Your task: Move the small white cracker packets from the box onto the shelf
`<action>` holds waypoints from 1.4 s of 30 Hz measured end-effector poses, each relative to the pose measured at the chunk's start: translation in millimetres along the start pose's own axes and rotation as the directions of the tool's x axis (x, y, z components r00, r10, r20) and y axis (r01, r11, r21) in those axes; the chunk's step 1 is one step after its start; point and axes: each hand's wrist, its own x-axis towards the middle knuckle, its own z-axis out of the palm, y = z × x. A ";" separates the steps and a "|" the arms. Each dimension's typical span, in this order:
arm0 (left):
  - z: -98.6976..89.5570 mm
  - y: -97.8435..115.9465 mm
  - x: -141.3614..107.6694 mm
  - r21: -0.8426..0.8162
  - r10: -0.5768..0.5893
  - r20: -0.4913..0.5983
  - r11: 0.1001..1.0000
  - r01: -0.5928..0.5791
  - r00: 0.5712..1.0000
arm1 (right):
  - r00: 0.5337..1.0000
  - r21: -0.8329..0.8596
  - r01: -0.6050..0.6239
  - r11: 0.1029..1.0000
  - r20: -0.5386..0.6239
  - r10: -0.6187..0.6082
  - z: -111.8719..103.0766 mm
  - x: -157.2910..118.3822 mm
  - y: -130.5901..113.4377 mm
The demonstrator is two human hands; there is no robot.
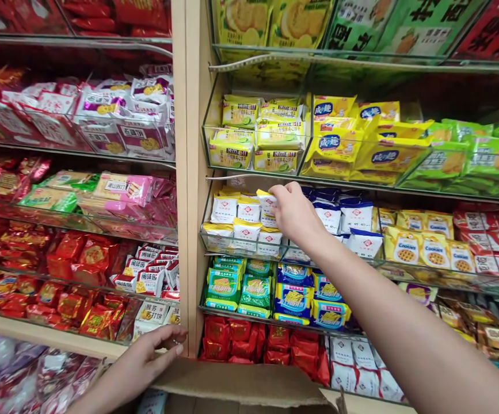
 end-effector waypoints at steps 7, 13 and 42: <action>1.5 -5.7 1.7 -0.014 0.035 0.021 0.999 -0.035 0.999 | 0.989 -0.079 0.007 0.997 0.145 0.004 -0.9 14.4 0.9; 2.1 -5.0 1.1 0.008 0.028 0.027 1.000 -0.028 0.999 | 0.969 -0.308 0.152 0.939 0.236 -0.079 15.2 12.1 5.6; 2.5 -6.5 -1.1 0.176 -0.036 0.041 0.984 0.028 0.999 | 0.984 -0.282 0.177 0.943 0.035 -0.174 3.3 -6.9 -2.5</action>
